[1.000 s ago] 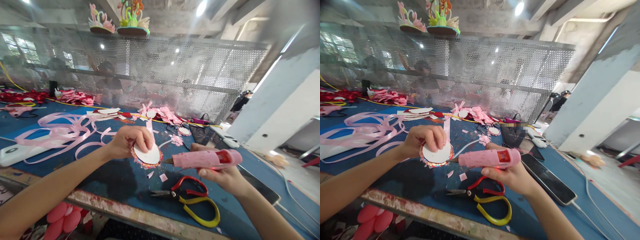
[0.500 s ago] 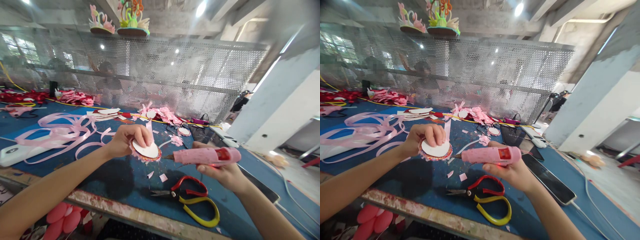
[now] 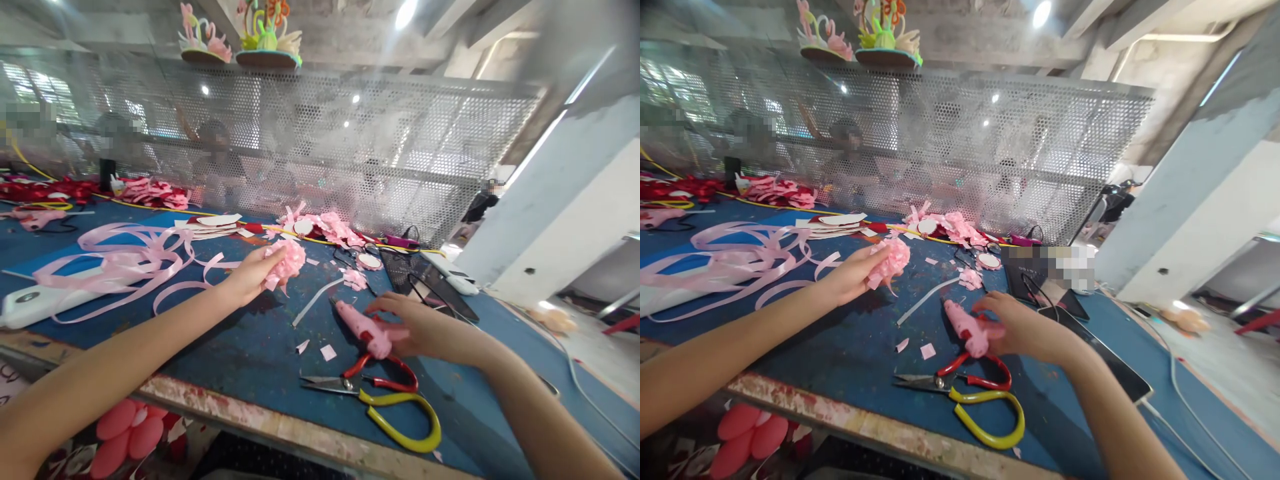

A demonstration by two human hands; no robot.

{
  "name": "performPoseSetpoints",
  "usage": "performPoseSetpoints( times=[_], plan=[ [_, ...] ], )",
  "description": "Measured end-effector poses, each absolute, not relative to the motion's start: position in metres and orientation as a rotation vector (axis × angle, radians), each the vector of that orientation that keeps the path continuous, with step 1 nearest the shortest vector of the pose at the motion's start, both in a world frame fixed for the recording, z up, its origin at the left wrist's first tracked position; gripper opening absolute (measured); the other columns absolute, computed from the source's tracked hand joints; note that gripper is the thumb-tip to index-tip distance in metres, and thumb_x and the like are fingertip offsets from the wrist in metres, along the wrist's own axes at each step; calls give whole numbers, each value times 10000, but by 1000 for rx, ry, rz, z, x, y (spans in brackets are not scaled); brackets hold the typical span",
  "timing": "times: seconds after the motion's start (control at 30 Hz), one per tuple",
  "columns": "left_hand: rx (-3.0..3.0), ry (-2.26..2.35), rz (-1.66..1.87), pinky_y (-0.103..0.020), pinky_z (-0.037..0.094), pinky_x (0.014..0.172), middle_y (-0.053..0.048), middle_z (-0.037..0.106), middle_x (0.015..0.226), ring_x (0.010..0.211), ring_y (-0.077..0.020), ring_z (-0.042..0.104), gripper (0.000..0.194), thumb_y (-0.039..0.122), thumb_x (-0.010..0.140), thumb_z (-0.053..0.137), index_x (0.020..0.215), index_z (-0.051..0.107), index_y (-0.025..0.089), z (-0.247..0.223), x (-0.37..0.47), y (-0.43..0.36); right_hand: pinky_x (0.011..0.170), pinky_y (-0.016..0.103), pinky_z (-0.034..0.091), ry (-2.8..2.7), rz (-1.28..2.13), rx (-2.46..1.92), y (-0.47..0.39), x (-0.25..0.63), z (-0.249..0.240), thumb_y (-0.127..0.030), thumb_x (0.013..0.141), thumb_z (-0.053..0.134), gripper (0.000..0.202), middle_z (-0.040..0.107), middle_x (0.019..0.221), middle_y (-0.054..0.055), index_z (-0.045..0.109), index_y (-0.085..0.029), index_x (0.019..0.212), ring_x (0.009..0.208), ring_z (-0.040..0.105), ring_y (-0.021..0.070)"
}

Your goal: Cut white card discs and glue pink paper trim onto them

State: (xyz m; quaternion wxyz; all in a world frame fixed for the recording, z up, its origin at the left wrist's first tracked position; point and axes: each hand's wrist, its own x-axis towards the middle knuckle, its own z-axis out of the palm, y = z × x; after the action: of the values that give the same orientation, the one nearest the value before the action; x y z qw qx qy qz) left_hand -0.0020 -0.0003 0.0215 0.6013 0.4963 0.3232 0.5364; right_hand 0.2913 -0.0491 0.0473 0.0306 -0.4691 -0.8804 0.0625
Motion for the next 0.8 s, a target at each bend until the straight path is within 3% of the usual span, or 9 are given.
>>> performPoseSetpoints(
  times=[0.03, 0.1, 0.2, 0.27, 0.37, 0.5, 0.57, 0.7, 0.8],
  plan=[
    [1158, 742, 1228, -194, 446, 431, -48, 629, 733, 590, -130, 610, 342, 382, 714, 691, 895, 585, 112, 20, -1, 0, 788, 309, 487, -2713, 290, -1405, -52, 294, 53, -288, 610, 722, 506, 598, 1113, 89, 599, -209, 1095, 978, 587, 245],
    [1204, 736, 1208, -203, 456, 446, -50, 630, 735, 567, -117, 591, 351, 353, 690, 716, 903, 592, 102, 17, 0, -1, 815, 296, 477, -2599, 386, -1344, -58, 289, 64, -327, 731, 638, 370, 592, 1149, 72, 605, -230, 1086, 1001, 579, 219],
    [1254, 753, 1204, -223, 482, 492, -41, 630, 738, 541, -92, 557, 360, 291, 652, 750, 918, 594, 104, 15, 1, -4, 665, 256, 476, -2401, 447, -1313, -66, 256, 63, -331, 835, 532, 192, 655, 886, 46, 636, -201, 931, 756, 597, 154],
    [1255, 754, 1218, -239, 493, 513, -44, 633, 754, 558, -98, 562, 372, 280, 643, 753, 929, 590, 106, 15, 2, -5, 619, 243, 458, -2477, 464, -1238, -70, 226, 52, -245, 819, 557, 118, 654, 814, 25, 641, -197, 885, 673, 577, 131],
    [1255, 736, 1229, -252, 493, 516, -55, 636, 763, 580, -115, 575, 385, 277, 631, 755, 929, 583, 104, 16, 3, -6, 776, 294, 443, -2694, 394, -1071, -73, 190, 29, -161, 806, 577, 134, 660, 926, 40, 655, -197, 909, 829, 596, 164],
    [1263, 740, 1236, -244, 487, 512, -50, 635, 737, 582, -117, 576, 374, 266, 620, 755, 909, 585, 101, 18, 4, -9, 720, 267, 458, -2651, 427, -1041, -72, 179, 14, -135, 836, 522, 131, 655, 889, 46, 645, -178, 823, 790, 598, 149],
    [1273, 750, 1230, -232, 482, 506, -45, 634, 726, 573, -111, 573, 373, 267, 619, 752, 910, 590, 99, 19, 5, -10, 695, 265, 477, -2478, 569, -1083, -70, 183, 15, -167, 842, 518, 116, 663, 822, 32, 626, -179, 802, 739, 605, 140],
    [1269, 738, 1211, -226, 486, 509, -25, 622, 715, 565, -101, 567, 349, 264, 619, 750, 885, 587, 108, 19, 7, -15, 496, 237, 497, -1954, 982, -1071, -67, 192, 25, -366, 818, 557, 199, 630, 660, 8, 595, -171, 804, 563, 593, 125],
    [1248, 743, 1186, -226, 489, 513, -10, 616, 699, 560, -97, 564, 344, 258, 612, 757, 871, 578, 121, 18, 9, -18, 455, 223, 489, -1674, 972, -1038, -64, 198, 32, -400, 730, 653, 252, 619, 628, 1, 625, -161, 803, 520, 576, 113]
  ],
)
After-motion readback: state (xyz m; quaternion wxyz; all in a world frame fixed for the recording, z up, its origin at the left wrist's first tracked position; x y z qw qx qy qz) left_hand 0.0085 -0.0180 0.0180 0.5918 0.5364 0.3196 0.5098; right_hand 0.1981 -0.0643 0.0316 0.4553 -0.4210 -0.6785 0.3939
